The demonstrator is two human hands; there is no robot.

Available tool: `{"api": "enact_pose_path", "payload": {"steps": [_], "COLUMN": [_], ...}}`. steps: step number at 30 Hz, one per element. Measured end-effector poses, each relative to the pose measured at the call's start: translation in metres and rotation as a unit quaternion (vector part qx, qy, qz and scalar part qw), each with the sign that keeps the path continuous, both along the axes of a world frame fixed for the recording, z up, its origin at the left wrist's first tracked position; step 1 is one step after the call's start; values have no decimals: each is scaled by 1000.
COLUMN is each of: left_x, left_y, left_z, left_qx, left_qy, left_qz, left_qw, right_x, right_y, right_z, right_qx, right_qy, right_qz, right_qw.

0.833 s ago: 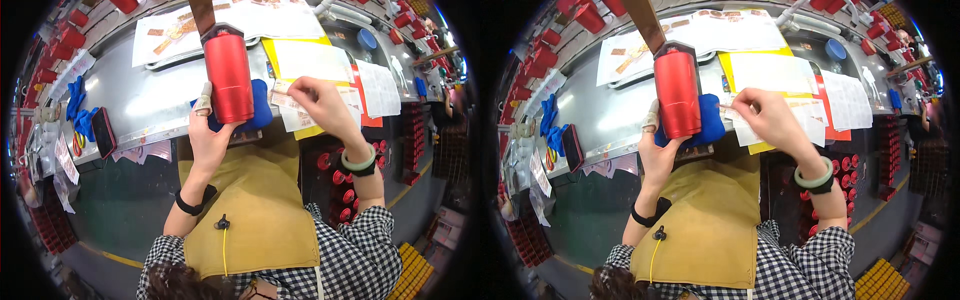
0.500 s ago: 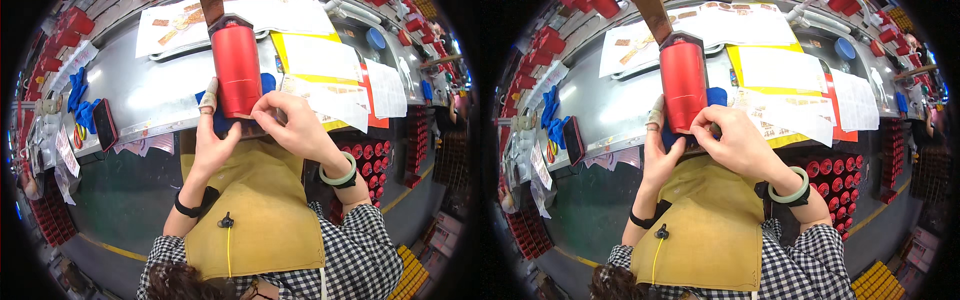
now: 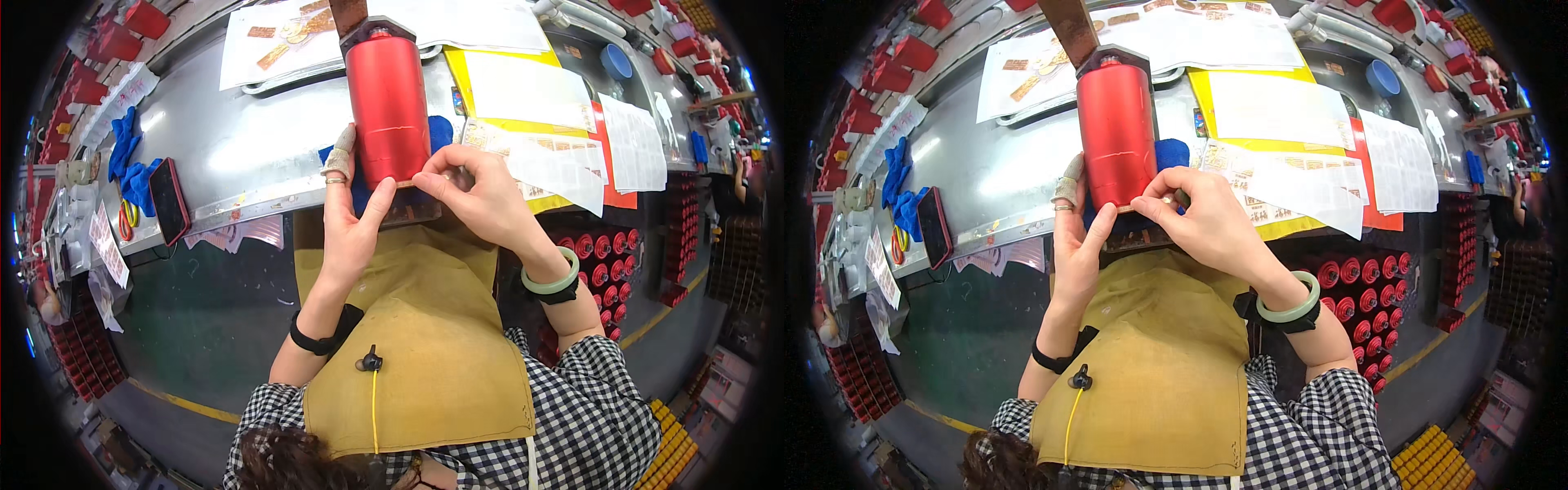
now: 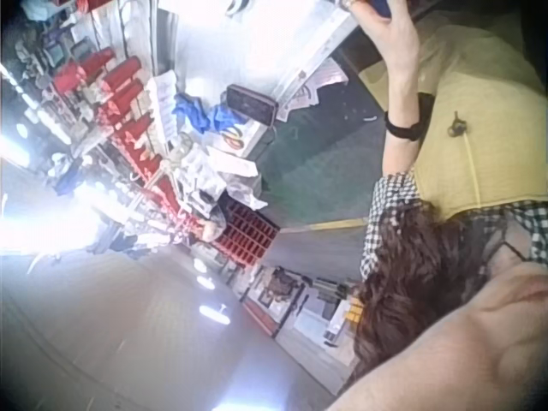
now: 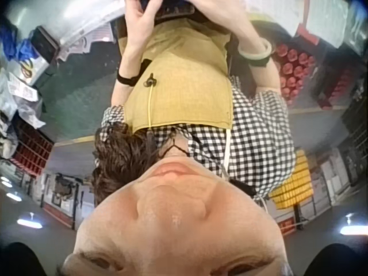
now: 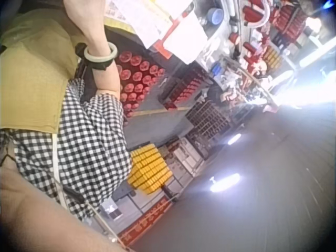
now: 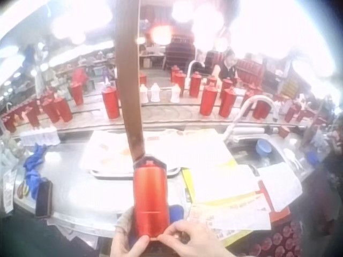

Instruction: Applying decorative and informational stickers to red liquor bottles on an assembly line.

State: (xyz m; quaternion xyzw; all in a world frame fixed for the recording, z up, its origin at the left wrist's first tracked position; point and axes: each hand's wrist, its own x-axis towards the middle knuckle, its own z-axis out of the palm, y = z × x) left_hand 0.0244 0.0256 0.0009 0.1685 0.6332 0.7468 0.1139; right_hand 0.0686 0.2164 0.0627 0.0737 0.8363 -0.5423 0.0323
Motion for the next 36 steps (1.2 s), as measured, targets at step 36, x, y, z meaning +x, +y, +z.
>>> {"api": "enact_pose_path", "payload": {"steps": [36], "left_x": [-10], "left_y": [-9], "left_z": [-15], "left_qx": [-131], "left_qy": [384], "left_qz": [121], "left_qw": [906], "right_x": [1], "right_y": [15], "right_z": [3], "right_qx": [-6], "right_qy": [-40], "right_qz": [3], "right_qw": [999]}}
